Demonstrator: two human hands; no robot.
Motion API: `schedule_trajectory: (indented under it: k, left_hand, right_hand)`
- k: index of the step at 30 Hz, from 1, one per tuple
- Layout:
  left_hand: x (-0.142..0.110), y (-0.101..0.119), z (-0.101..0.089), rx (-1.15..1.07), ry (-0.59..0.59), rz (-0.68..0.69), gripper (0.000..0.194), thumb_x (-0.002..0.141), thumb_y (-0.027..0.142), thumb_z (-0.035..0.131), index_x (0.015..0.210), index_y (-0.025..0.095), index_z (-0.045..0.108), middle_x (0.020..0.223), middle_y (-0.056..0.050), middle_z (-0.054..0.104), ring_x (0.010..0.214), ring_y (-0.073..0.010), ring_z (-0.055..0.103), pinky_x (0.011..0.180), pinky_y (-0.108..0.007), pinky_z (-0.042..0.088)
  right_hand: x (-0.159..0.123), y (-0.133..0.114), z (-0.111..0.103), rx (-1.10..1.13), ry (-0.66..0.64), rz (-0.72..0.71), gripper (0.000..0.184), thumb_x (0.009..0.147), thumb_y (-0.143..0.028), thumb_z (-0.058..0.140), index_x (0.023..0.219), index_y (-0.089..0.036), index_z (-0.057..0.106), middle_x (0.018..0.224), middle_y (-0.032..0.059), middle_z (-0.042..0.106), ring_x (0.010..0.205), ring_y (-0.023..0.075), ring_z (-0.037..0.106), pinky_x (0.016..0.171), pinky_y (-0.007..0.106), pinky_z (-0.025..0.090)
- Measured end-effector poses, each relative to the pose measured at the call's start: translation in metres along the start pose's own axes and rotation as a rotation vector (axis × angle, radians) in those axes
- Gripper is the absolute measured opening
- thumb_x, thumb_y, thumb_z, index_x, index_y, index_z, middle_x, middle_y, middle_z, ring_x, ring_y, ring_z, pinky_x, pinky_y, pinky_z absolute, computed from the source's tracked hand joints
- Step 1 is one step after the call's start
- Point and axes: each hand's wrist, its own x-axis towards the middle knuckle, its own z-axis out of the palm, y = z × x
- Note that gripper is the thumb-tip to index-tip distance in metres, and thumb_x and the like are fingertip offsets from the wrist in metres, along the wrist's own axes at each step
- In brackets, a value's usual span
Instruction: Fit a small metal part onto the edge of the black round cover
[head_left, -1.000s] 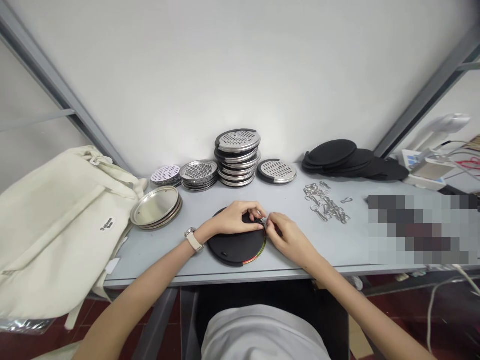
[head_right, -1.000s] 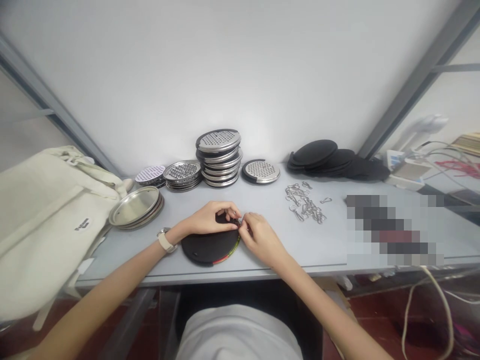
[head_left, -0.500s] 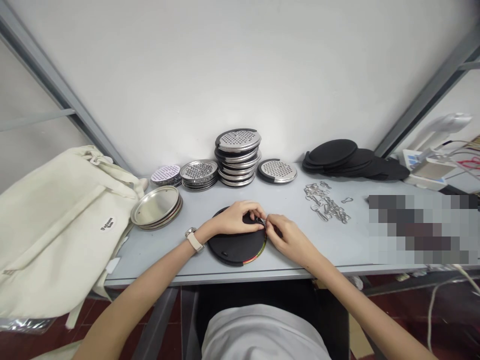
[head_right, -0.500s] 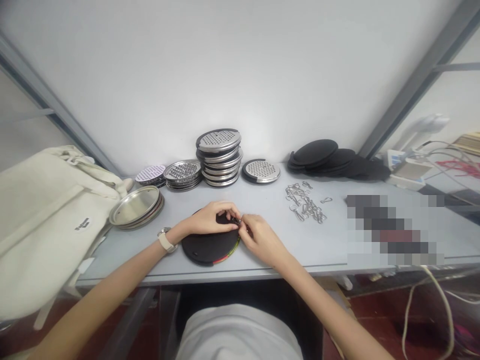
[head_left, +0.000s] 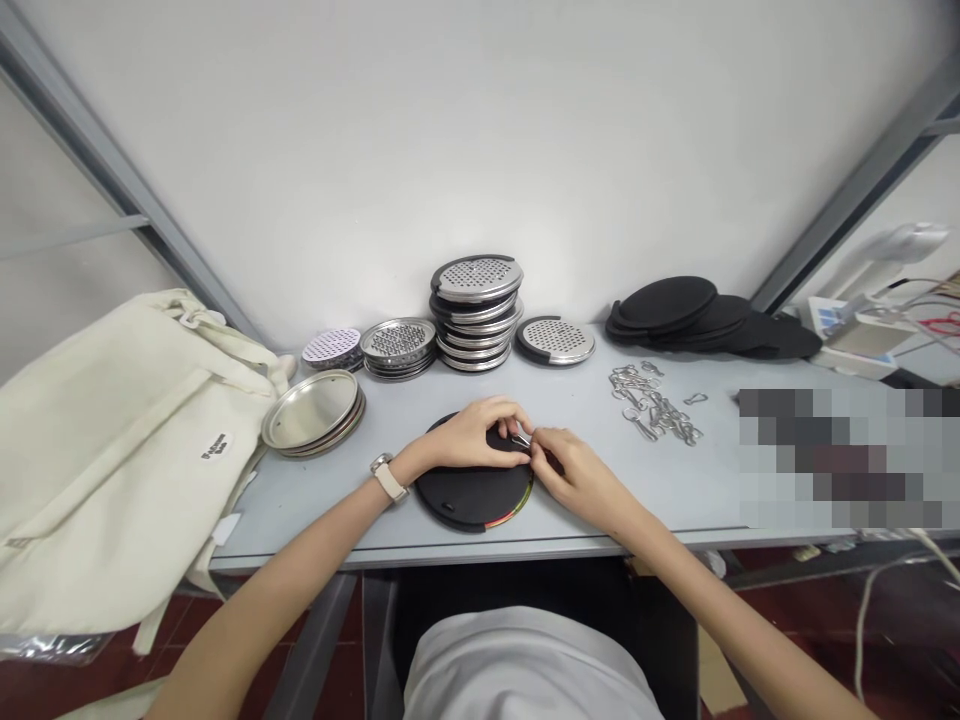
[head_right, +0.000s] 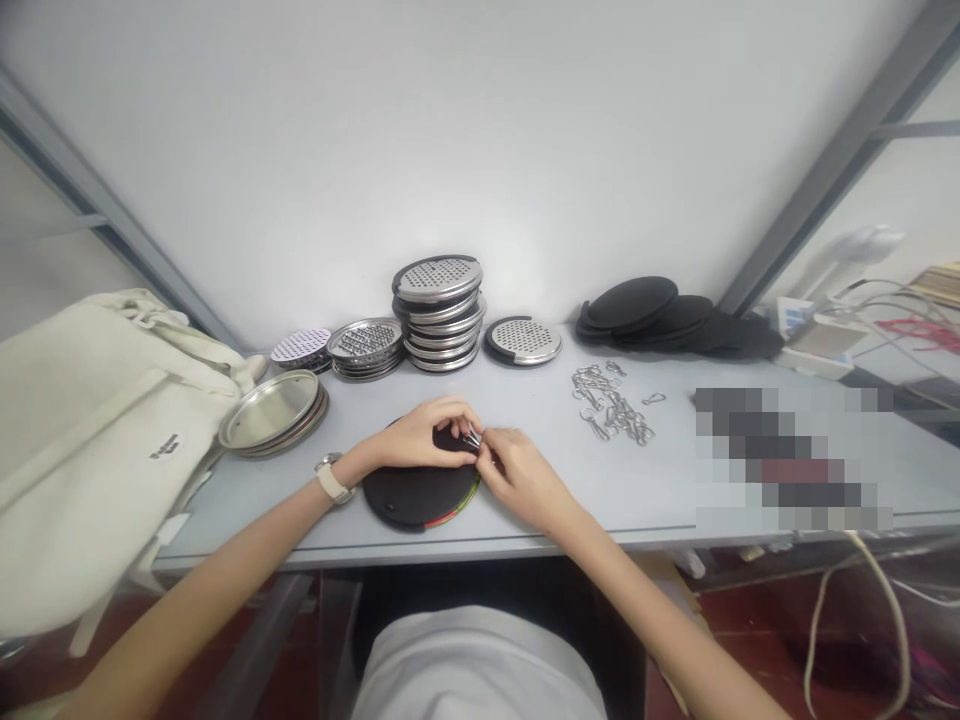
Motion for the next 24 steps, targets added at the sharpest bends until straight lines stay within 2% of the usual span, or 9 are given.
schedule_trajectory:
  k: [5,10,19,24]
  left_hand:
    - [-0.0007,0.0007,-0.0005,0.012,0.000,0.037,0.022,0.074,0.016,0.065,0.095,0.017,0.058,0.085,-0.001,0.053,0.077,-0.0123,0.052,0.074,-0.024,0.044]
    - [-0.0015,0.0028,-0.0011,0.018,0.001,0.041,0.033,0.073,0.015,0.065,0.105,0.018,0.057,0.091,-0.002,0.053,0.082,-0.0134,0.053,0.080,-0.027,0.045]
    - [-0.0008,0.0026,-0.0002,0.015,-0.005,0.016,0.031,0.074,0.015,0.064,0.104,0.018,0.058,0.093,-0.002,0.058,0.080,-0.0134,0.054,0.080,-0.027,0.045]
    - [-0.0004,0.0008,0.0001,-0.058,-0.019,-0.018,0.031,0.073,0.014,0.065,0.104,0.017,0.059,0.091,-0.002,0.062,0.082,-0.0125,0.057,0.077,-0.024,0.046]
  right_hand:
    - [0.0003,-0.0004,0.0001,-0.006,-0.018,-0.012,0.022,0.091,-0.017,0.037,0.070,-0.021,0.042,0.068,0.0015,0.053,0.067,0.0170,0.051,0.065,0.029,0.038]
    - [0.0000,0.0011,0.0014,-0.037,-0.030,-0.001,0.024,0.091,-0.018,0.037,0.068,-0.022,0.039,0.065,0.0008,0.050,0.066,0.0173,0.049,0.067,0.030,0.039]
    - [0.0000,0.0037,0.0037,-0.072,-0.033,-0.021,0.024,0.091,-0.017,0.036,0.068,-0.021,0.039,0.065,0.0011,0.050,0.066,0.0171,0.048,0.069,0.030,0.038]
    - [0.0004,0.0036,0.0038,-0.068,-0.035,-0.027,0.025,0.091,-0.017,0.036,0.066,-0.022,0.035,0.062,-0.0007,0.047,0.064,0.0163,0.046,0.068,0.029,0.036]
